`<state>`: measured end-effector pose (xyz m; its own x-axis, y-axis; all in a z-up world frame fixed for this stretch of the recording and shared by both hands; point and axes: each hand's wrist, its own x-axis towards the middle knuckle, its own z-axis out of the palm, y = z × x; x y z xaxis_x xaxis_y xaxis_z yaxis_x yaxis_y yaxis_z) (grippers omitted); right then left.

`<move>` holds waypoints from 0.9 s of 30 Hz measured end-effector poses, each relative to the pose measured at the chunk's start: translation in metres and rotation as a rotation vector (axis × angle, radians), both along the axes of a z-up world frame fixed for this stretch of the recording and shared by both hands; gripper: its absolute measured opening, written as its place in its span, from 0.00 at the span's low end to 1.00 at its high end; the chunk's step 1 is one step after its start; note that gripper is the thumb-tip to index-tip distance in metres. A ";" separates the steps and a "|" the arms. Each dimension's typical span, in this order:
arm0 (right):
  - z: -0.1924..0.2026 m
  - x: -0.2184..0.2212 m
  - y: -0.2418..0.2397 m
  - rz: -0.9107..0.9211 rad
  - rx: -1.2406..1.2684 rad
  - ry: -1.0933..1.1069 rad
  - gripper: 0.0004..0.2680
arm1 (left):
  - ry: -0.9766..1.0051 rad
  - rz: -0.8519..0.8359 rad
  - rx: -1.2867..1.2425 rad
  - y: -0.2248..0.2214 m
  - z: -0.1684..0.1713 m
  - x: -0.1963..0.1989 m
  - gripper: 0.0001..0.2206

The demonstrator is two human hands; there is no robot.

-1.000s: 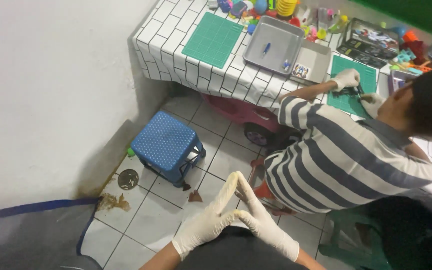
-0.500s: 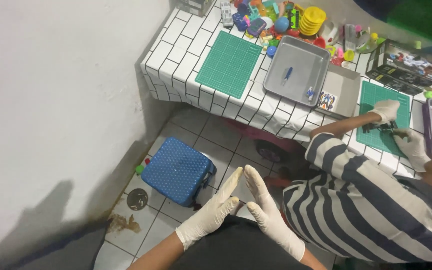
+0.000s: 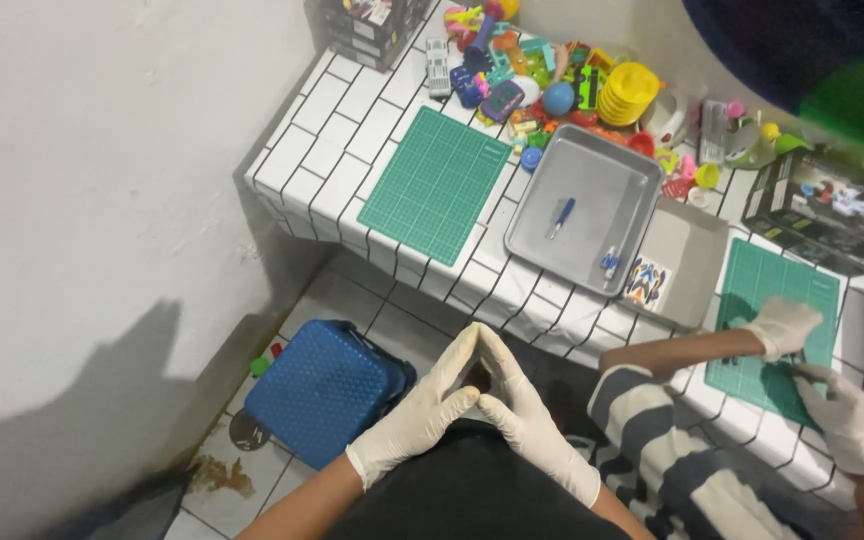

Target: Assembling a plastic toy car model kit, including unboxing components and snapping them onto the chassis.

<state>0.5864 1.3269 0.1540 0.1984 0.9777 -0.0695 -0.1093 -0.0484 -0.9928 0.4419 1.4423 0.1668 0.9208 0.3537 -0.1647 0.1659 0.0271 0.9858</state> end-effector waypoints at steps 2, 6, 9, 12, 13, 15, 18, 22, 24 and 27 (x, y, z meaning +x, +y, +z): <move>-0.004 0.033 0.008 0.000 -0.004 0.012 0.34 | -0.012 0.008 -0.007 0.009 0.005 0.034 0.44; -0.016 0.086 0.021 -0.027 -0.005 -0.011 0.32 | -0.069 -0.015 0.038 0.026 -0.005 0.089 0.46; -0.016 0.109 0.026 -0.068 -0.025 0.055 0.30 | -0.038 0.007 0.007 0.035 -0.007 0.114 0.45; -0.015 0.125 0.032 -0.104 -0.098 0.073 0.29 | -0.021 -0.035 0.045 0.052 -0.014 0.131 0.44; -0.017 0.128 0.034 -0.107 -0.104 0.078 0.29 | -0.016 -0.038 0.039 0.055 -0.012 0.134 0.44; -0.019 0.135 0.044 -0.149 -0.129 0.088 0.28 | 0.008 -0.066 -0.073 0.069 -0.006 0.141 0.42; -0.012 0.142 0.068 -0.173 -0.168 0.084 0.28 | 0.040 -0.088 -0.092 0.094 -0.006 0.151 0.42; 0.002 0.145 0.118 -0.187 -0.195 0.114 0.30 | 0.064 -0.090 -0.075 0.144 -0.010 0.158 0.44; 0.002 0.145 0.149 -0.196 -0.248 0.105 0.27 | 0.051 -0.035 -0.110 0.181 -0.008 0.159 0.43; -0.045 0.145 0.199 -0.228 -0.169 0.139 0.27 | 0.035 0.114 -0.121 0.252 -0.021 0.155 0.46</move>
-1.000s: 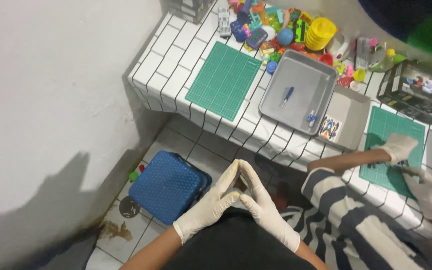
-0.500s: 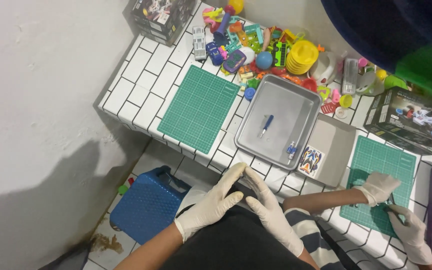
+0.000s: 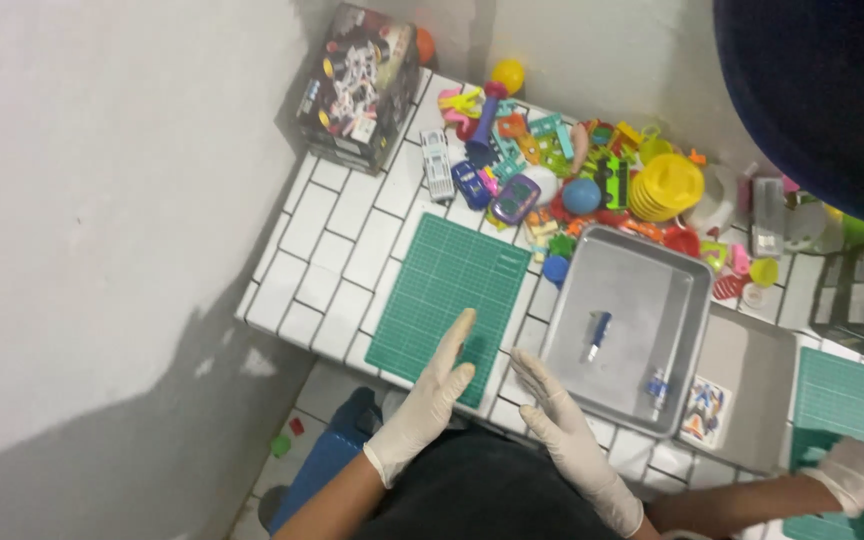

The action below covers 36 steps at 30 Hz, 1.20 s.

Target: Assembling a plastic toy car model kit, including unboxing components and snapping them onto the chassis.

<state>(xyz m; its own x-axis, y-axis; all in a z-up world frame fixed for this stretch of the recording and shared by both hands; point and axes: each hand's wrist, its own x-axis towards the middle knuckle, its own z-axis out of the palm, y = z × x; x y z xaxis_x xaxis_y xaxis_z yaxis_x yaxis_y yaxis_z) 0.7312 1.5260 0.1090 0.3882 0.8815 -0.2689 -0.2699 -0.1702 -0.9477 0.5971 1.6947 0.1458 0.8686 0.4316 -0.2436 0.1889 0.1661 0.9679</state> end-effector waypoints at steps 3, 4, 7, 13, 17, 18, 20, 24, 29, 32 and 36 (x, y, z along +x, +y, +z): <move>-0.031 -0.002 0.072 0.012 -0.057 0.037 0.26 | -0.026 0.157 0.059 0.083 -0.031 -0.007 0.42; -0.018 -0.001 0.113 0.013 -0.058 0.040 0.26 | -0.023 0.158 0.059 0.119 -0.040 -0.005 0.42; -0.011 -0.004 0.212 -0.153 -0.327 -0.040 0.19 | -0.094 0.369 0.022 0.209 -0.052 -0.003 0.41; -0.056 0.011 0.367 -0.389 -0.239 -0.041 0.16 | -0.046 0.597 0.176 0.339 -0.088 0.022 0.31; -0.068 0.020 0.421 -0.488 -0.239 0.049 0.16 | -0.002 0.674 0.173 0.384 -0.110 0.041 0.28; -0.070 0.023 0.430 -0.508 -0.240 0.060 0.17 | 0.040 0.715 0.213 0.391 -0.116 0.047 0.26; -0.060 0.023 0.443 -0.535 -0.234 0.050 0.17 | 0.058 0.724 0.265 0.407 -0.133 0.050 0.22; -0.081 0.028 0.460 -0.585 -0.194 0.049 0.16 | 0.087 0.808 0.389 0.414 -0.144 0.058 0.15; -0.104 0.035 0.452 -0.584 -0.177 0.035 0.15 | 0.059 0.879 0.409 0.408 -0.161 0.058 0.13; -0.062 0.017 0.439 -0.521 -0.247 0.011 0.16 | 0.075 0.895 0.338 0.383 -0.131 0.043 0.14; -0.015 -0.006 0.395 -0.377 -0.422 -0.013 0.15 | 0.156 0.885 0.167 0.326 -0.058 0.012 0.16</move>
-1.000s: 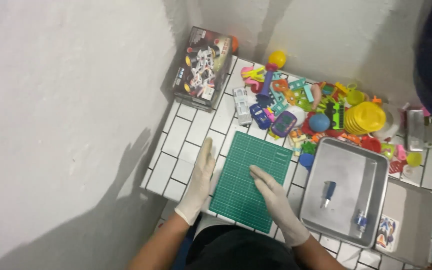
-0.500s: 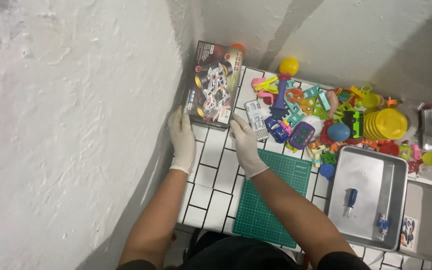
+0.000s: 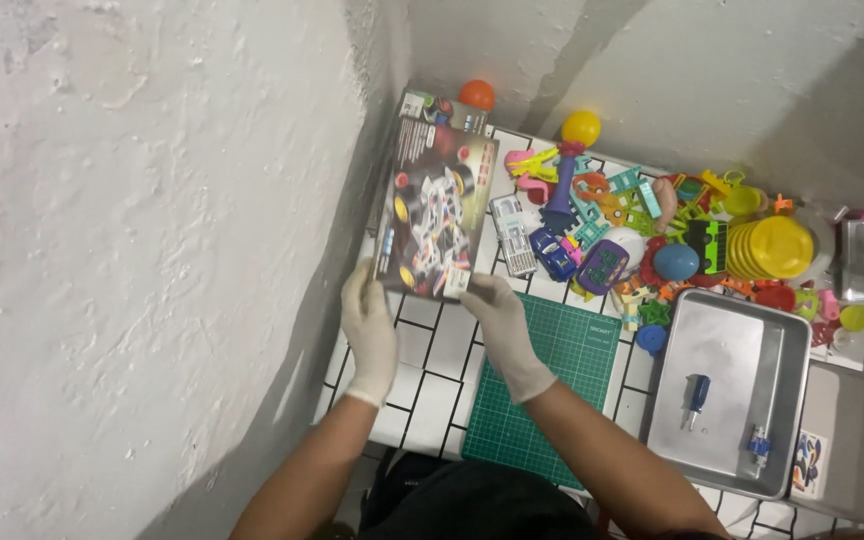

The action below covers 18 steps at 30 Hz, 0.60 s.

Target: Assembling a plastic toy car model kit, including unboxing components and snapping them onto the chassis.

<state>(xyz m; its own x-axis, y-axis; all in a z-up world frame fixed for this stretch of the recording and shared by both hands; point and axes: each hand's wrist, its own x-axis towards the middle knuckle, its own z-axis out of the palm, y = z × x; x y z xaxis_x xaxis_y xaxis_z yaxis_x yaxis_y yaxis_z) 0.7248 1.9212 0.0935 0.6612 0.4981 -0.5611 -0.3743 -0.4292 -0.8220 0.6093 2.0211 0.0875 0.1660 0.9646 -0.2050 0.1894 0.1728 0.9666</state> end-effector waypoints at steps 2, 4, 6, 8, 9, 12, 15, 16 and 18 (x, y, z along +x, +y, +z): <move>-0.002 -0.011 -0.025 0.024 -0.020 0.028 0.16 | -0.010 -0.021 -0.107 -0.023 0.011 -0.021 0.17; -0.004 -0.025 -0.055 0.046 -0.053 0.072 0.17 | -0.004 -0.041 -0.228 -0.050 0.019 -0.045 0.18; -0.005 -0.030 -0.077 0.013 -0.046 0.265 0.19 | 0.123 -0.122 -0.384 -0.069 0.023 -0.062 0.21; -0.012 -0.038 -0.094 0.054 -0.077 0.279 0.18 | 0.132 -0.131 -0.404 -0.083 -0.001 -0.079 0.21; -0.015 -0.043 -0.103 0.101 -0.107 0.289 0.17 | 0.136 -0.134 -0.424 -0.091 -0.013 -0.088 0.21; -0.031 -0.054 -0.114 0.152 -0.158 0.298 0.17 | 0.088 -0.172 -0.485 -0.098 -0.010 -0.099 0.21; -0.053 -0.058 -0.118 0.252 -0.215 0.265 0.19 | 0.115 -0.237 -0.337 -0.103 -0.053 -0.116 0.21; -0.056 -0.060 -0.118 0.250 -0.218 0.269 0.19 | 0.118 -0.239 -0.341 -0.103 -0.052 -0.118 0.21; -0.062 -0.061 -0.115 0.268 -0.220 0.265 0.17 | 0.176 -0.279 -0.371 -0.101 -0.052 -0.119 0.21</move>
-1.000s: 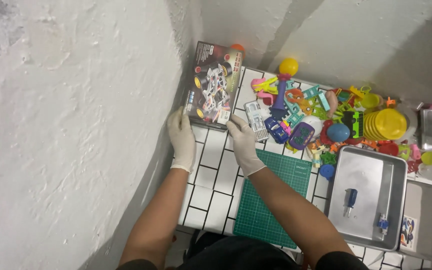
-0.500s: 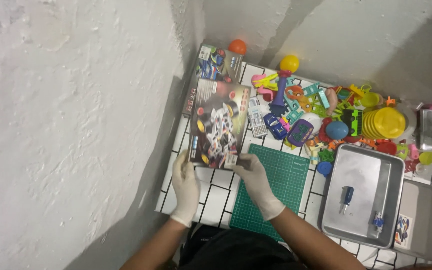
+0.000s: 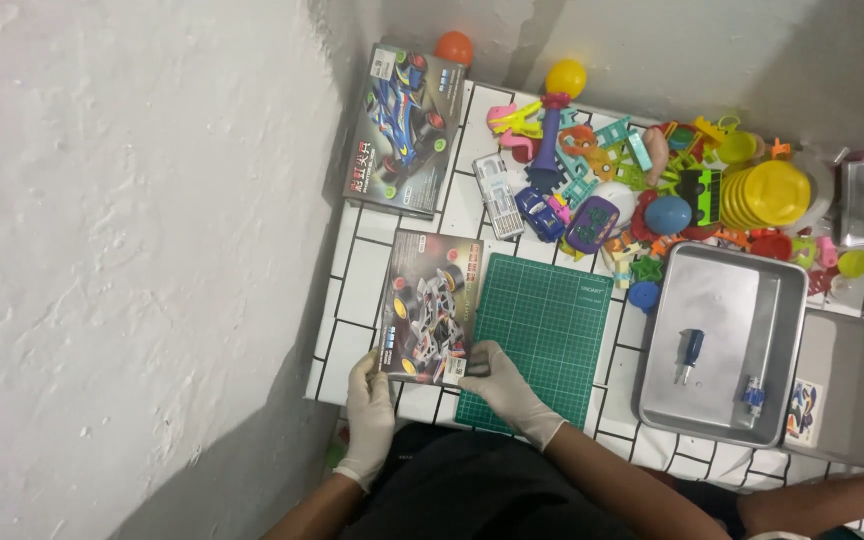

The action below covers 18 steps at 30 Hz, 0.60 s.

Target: Assembling a plastic toy car model kit, including unboxing components and snapping them onto the chassis.

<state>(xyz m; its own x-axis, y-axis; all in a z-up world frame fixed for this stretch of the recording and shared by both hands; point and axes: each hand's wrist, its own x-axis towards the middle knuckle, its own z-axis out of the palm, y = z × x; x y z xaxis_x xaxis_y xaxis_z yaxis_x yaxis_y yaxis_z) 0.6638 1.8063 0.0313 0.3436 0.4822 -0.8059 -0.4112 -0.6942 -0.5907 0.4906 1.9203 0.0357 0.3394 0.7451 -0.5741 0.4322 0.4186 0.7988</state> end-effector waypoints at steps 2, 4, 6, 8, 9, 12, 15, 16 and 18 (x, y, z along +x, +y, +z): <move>-0.017 -0.003 -0.004 0.063 -0.013 -0.057 0.18 | 0.047 -0.036 0.054 0.000 -0.021 -0.005 0.22; -0.035 -0.005 -0.006 0.127 -0.019 -0.120 0.19 | 0.087 -0.071 0.114 0.002 -0.040 -0.009 0.23; -0.051 -0.008 -0.008 0.161 -0.088 -0.096 0.22 | 0.114 -0.133 0.228 0.002 -0.057 -0.015 0.21; -0.049 -0.007 -0.007 0.164 -0.070 -0.097 0.21 | 0.104 -0.145 0.212 0.008 -0.060 -0.012 0.22; -0.047 -0.008 -0.010 0.167 -0.059 -0.094 0.20 | 0.098 -0.159 0.189 0.009 -0.060 -0.012 0.23; -0.020 0.000 -0.018 0.273 -0.096 -0.084 0.23 | 0.111 -0.257 0.298 0.013 -0.074 -0.019 0.19; -0.011 0.011 -0.054 0.608 0.012 0.034 0.23 | 0.199 -0.294 0.426 0.026 -0.064 -0.019 0.20; 0.005 0.013 -0.064 0.602 0.011 0.034 0.23 | 0.197 -0.300 0.425 0.033 -0.057 -0.014 0.20; 0.036 0.018 -0.087 0.533 0.088 0.283 0.23 | 0.205 -0.381 0.524 0.043 -0.044 -0.005 0.21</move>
